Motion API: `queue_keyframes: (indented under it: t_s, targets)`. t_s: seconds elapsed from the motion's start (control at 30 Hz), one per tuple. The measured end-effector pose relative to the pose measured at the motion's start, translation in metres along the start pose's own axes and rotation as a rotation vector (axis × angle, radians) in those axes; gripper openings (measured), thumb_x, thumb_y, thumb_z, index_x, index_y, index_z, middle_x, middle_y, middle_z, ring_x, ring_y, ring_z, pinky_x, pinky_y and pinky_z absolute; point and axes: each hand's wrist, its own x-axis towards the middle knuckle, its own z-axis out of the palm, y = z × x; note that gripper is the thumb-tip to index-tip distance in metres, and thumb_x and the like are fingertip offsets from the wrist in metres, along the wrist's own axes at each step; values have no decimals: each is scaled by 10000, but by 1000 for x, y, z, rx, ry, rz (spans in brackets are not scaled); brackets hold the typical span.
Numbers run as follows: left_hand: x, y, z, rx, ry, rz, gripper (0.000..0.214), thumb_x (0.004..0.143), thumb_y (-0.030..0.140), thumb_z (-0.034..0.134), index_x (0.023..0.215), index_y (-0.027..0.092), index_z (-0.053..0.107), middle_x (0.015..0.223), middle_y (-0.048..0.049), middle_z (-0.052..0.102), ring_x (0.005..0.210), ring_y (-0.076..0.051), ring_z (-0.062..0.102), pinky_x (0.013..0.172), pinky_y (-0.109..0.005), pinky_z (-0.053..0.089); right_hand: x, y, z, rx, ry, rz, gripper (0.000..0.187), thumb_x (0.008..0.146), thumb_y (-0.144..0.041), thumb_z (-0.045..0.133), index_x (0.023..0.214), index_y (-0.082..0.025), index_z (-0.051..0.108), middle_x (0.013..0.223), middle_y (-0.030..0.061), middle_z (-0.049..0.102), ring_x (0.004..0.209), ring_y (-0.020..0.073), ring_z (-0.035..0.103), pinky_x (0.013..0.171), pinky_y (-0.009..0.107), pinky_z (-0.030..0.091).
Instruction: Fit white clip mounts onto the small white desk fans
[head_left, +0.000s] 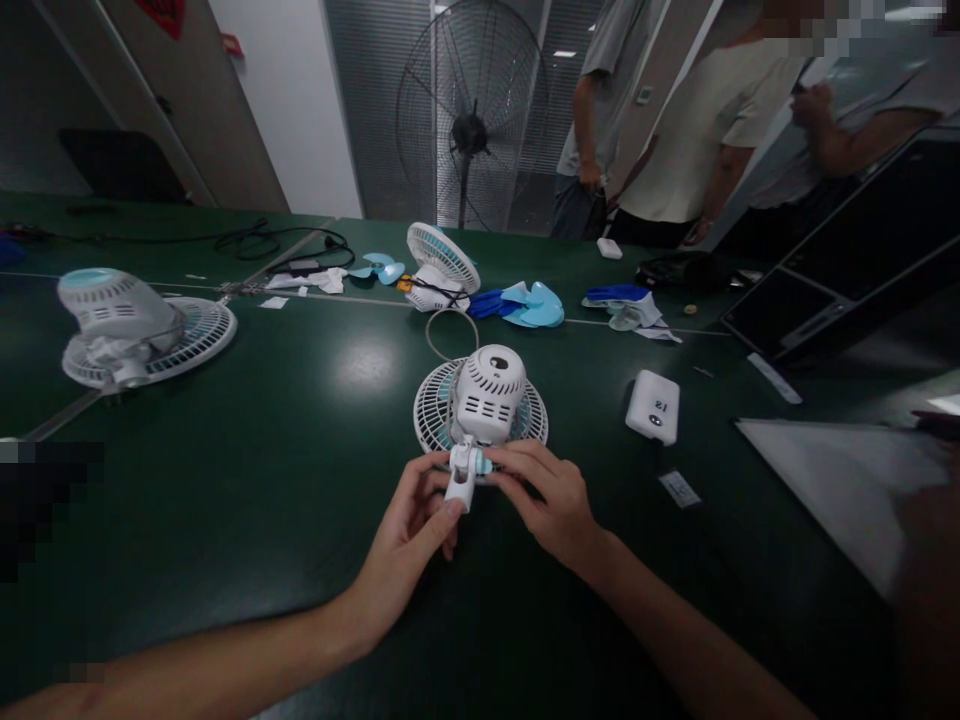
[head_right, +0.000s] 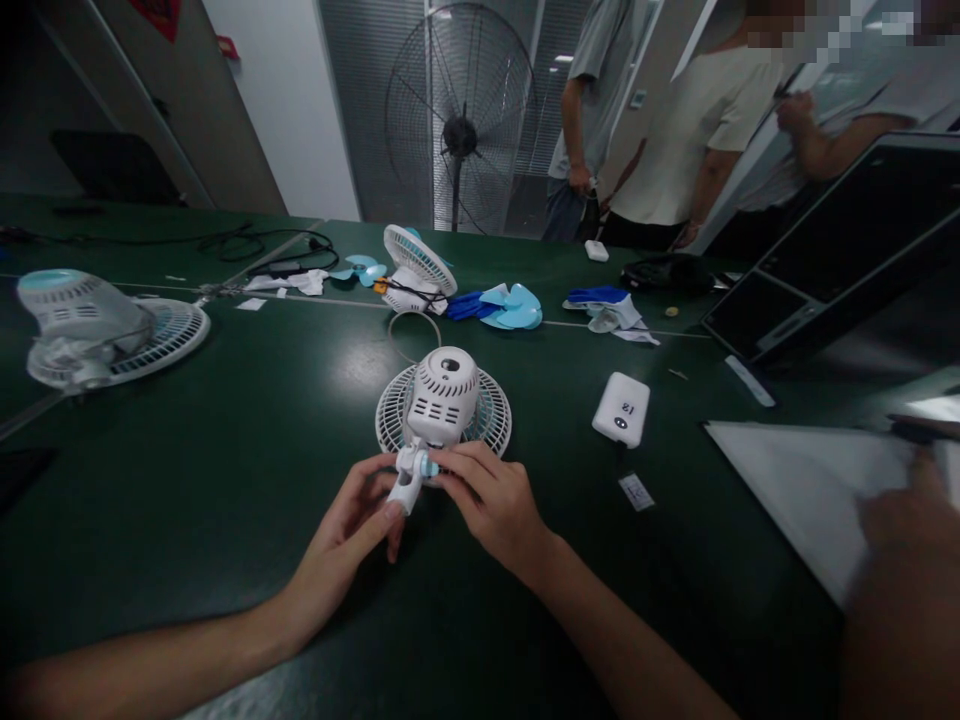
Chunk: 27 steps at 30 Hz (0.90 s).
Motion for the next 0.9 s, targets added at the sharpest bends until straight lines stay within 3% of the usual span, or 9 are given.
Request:
queue_keyframes:
  t_s: [0.17,0.23,0.33,0.43,0.6,0.73,0.9]
  targets:
    - [-1,0,-1,1,-2,-17,476,1001,384,638,1414,251,442,1052,-47,614,737,-120,538,640,-253,486,2,-1,3,71,20,111,74,1015,-231,631,977,-216,692,916,33,711,793,166,696,712,309,578]
    - [-1,0,-1,3,2,-14,471,999,389,639,1406,250,448,1037,-41,613,732,-119,540,640,-253,485,1,-1,1,69,-3,93,105,995,-222,647,1094,-216,679,1001,48,715,758,153,688,652,289,566]
    - [-1,1,0,0,6,1,476,995,393,644,1405,247,450,1016,-36,609,727,-119,542,629,-248,486,-1,-1,-2,-7,-22,-17,269,987,-150,626,1242,-232,644,1127,67,719,883,166,719,680,283,566]
    - [0,0,0,3,10,7,483,997,396,640,1412,241,449,1012,-39,606,718,-116,537,625,-246,488,-1,0,-2,-66,-3,-52,235,1010,-151,623,1226,-235,657,1103,60,732,983,180,724,750,294,571]
    - [-1,0,-1,3,-9,-5,460,1006,387,631,1405,244,453,1052,-46,607,731,-116,537,636,-246,488,3,-1,1,8,8,41,75,1025,-200,615,1020,-215,689,958,40,721,869,170,713,745,305,579]
    - [-1,-1,-1,-2,-3,2,464,1005,379,632,1411,241,453,1035,-47,606,729,-122,545,636,-253,491,0,-1,-1,-5,1,-2,221,994,-159,613,1198,-224,670,1086,69,723,848,165,718,668,283,577]
    - [-1,0,0,-17,11,7,464,1001,376,638,1412,248,463,1047,-51,612,717,-121,546,626,-250,488,-3,1,-2,-74,19,-64,284,1006,-129,602,1251,-252,674,1098,51,746,967,175,737,770,282,589]
